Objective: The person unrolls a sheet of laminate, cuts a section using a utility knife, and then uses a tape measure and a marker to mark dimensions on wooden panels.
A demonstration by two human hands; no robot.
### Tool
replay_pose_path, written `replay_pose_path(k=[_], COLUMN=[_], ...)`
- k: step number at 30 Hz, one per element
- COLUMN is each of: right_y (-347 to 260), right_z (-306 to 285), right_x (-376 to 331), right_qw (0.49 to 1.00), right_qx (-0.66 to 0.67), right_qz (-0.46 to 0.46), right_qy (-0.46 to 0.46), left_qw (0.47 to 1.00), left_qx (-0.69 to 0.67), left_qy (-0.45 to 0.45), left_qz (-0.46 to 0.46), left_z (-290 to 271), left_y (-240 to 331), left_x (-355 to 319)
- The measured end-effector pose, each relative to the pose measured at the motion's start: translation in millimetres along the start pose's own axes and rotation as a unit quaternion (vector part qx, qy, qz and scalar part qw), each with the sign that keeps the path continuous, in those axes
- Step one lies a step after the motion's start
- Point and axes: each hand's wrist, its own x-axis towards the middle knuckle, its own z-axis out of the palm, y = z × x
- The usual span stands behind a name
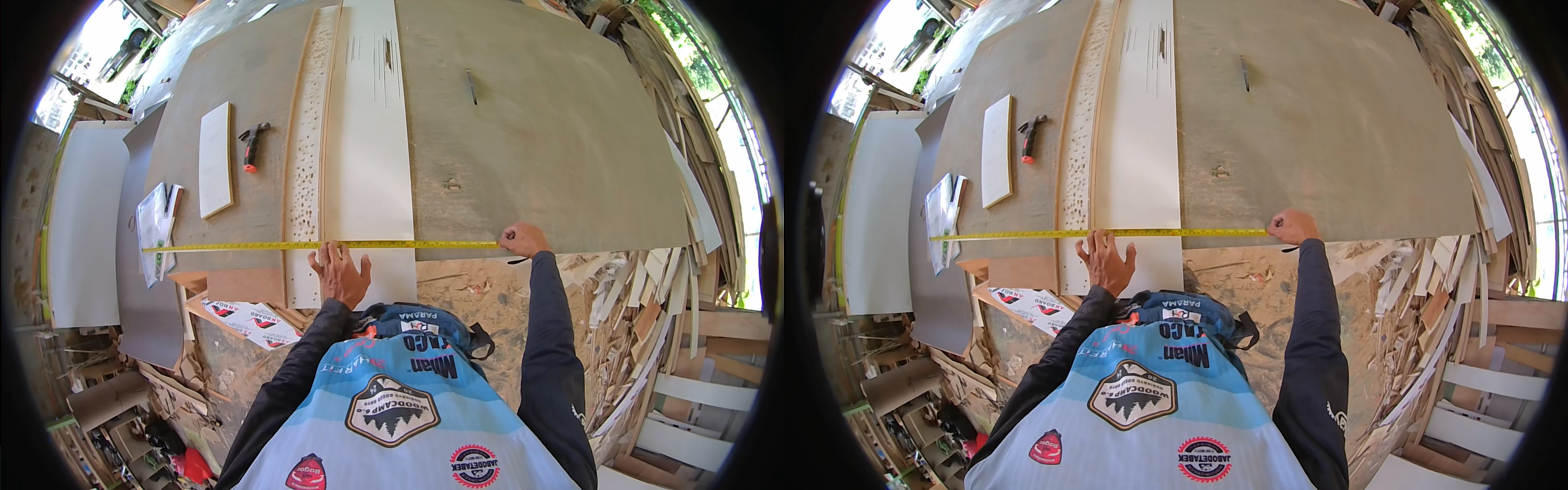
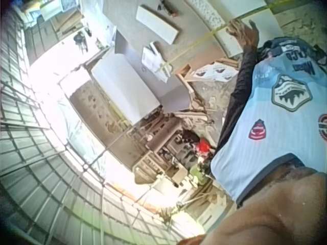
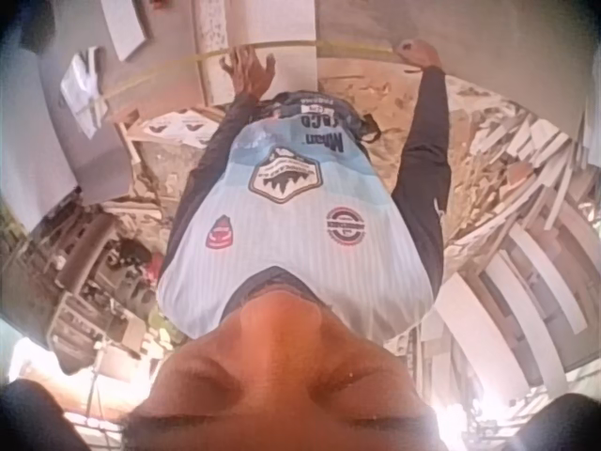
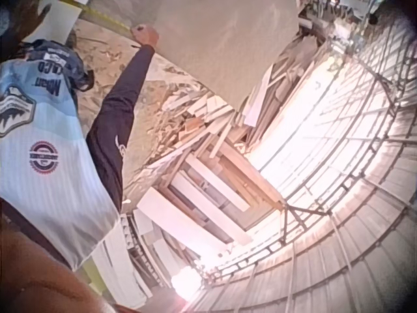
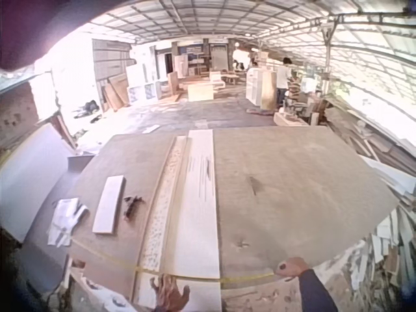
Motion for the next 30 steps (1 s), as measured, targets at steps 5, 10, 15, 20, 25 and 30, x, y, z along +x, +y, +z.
replay_pose_path(k=[5, 10, 15, 20, 25, 30], right_y=[-4, -2, -2, -5, -8, -6], right_z=[-1, -1, -2, -2, -6, -6], right_x=[1, 0, 1, -2, -4, -1], right_qw=[1.0, 1.0, 1.0, 1.0, 1.0, 1.0], right_qx=[-0.003, -0.001, 0.002, -0.003, 0.008, -0.003], right_qz=[-0.002, -0.001, -0.004, -0.014, -0.004, -0.004], right_qy=[0.0, -0.003, -0.006, 0.015, 0.003, -0.007], left_qw=[0.989, 0.977, 0.98, 0.981, 0.982, 0.983], left_qx=[-0.078, -0.088, -0.072, -0.068, -0.066, -0.06], left_qy=[-0.021, -0.049, -0.061, -0.064, -0.063, -0.064], left_qz=[0.121, 0.19, 0.176, 0.17, 0.167, 0.162], left_z=[4, 10, 13, 9, 9, 10], left_y=[11, 20, 22, 24, 26, 34], left_x=[-1, -4, -8, -9, -9, -8])
